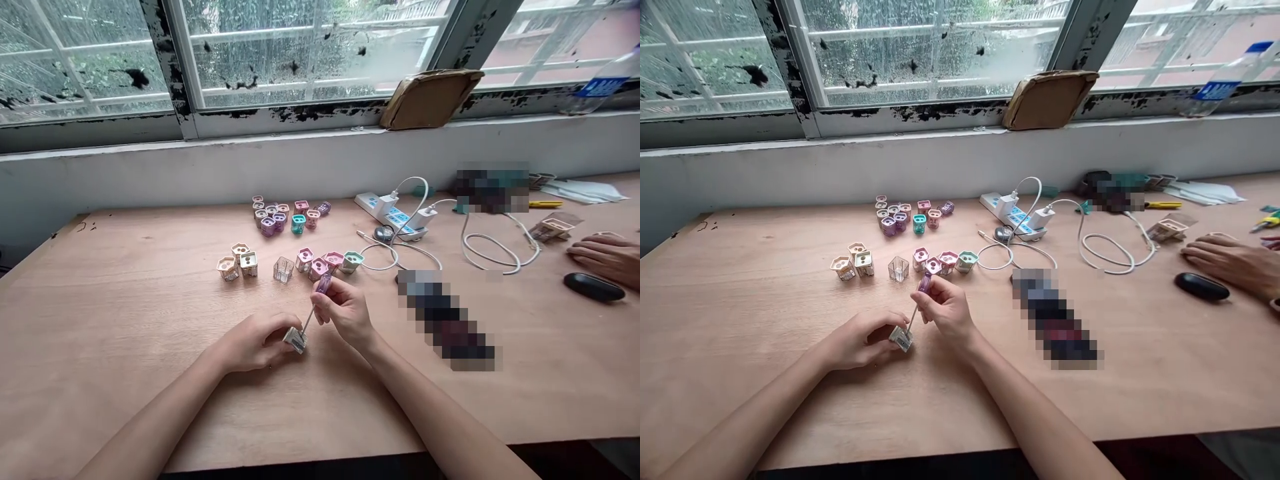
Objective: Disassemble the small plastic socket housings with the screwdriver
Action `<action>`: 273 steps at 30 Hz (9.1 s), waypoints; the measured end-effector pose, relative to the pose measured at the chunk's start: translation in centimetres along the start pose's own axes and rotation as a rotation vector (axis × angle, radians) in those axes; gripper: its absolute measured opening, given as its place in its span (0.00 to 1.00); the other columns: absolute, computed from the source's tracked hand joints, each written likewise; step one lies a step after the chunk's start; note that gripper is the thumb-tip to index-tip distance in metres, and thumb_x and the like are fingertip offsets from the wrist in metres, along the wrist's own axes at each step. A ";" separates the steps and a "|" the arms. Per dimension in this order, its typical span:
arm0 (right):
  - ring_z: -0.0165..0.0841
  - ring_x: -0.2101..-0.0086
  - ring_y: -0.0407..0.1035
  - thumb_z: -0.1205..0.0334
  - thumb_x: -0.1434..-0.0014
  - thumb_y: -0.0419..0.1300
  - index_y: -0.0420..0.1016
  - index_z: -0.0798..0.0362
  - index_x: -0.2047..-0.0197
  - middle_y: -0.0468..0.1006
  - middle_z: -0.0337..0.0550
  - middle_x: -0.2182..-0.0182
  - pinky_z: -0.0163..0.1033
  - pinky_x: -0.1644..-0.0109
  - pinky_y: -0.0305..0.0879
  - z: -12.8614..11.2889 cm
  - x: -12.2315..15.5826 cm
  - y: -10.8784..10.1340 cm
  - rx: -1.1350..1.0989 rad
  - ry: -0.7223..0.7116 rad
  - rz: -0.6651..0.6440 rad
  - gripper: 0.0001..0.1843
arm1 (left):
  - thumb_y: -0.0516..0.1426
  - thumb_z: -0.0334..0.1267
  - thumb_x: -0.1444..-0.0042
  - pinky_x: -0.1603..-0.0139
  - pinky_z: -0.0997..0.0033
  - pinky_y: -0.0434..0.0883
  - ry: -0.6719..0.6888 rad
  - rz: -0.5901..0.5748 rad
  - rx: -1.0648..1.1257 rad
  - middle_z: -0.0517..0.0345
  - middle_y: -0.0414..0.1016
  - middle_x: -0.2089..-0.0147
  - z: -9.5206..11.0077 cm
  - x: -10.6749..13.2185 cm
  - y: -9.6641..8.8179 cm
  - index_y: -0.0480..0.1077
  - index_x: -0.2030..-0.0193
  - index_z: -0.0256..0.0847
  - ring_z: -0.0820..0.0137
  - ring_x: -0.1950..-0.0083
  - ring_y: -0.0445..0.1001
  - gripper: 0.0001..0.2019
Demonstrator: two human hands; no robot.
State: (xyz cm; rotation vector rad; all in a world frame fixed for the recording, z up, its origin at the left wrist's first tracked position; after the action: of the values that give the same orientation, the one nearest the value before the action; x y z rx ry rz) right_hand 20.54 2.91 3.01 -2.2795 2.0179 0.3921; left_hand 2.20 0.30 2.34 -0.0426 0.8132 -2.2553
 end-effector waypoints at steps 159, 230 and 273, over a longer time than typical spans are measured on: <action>0.28 0.78 0.70 0.55 0.32 0.63 0.76 0.51 0.59 0.75 0.40 0.70 0.36 0.74 0.68 -0.6 1.2 -0.4 -0.127 -0.314 0.059 0.09 | 0.59 0.26 0.43 0.54 0.73 0.72 0.149 0.294 -0.251 0.52 0.74 0.55 -0.5 0.4 -2.8 0.71 0.57 0.40 0.70 0.56 0.75 0.09; 0.29 0.82 0.71 0.47 0.45 0.73 0.70 0.52 0.63 0.79 0.38 0.76 0.33 0.77 0.69 2.1 -0.1 -0.6 -0.192 0.007 0.167 0.21 | 0.60 0.28 0.44 0.61 0.74 0.74 0.089 0.363 -0.131 0.52 0.74 0.59 -1.1 0.5 -3.3 0.72 0.60 0.38 0.70 0.60 0.74 0.06; 0.30 0.81 0.70 0.52 0.37 0.68 0.71 0.52 0.62 0.77 0.38 0.76 0.34 0.77 0.68 1.7 0.1 -0.8 -0.048 -0.126 0.136 0.14 | 0.60 0.28 0.44 0.61 0.74 0.74 0.065 0.312 -0.191 0.52 0.73 0.55 -1.9 0.7 -3.2 0.72 0.58 0.39 0.69 0.59 0.75 0.07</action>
State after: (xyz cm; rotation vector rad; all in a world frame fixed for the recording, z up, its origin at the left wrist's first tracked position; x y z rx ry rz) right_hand 21.06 3.26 1.20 -2.0913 2.1280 0.5849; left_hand -0.83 2.62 2.51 0.0648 0.9955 -1.8909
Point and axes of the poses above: each hand's wrist, its own x-axis away from the middle knuckle, its own y-axis out of the palm, z = x × y, the point moved 4 cm from there along -x, towards the middle knuckle
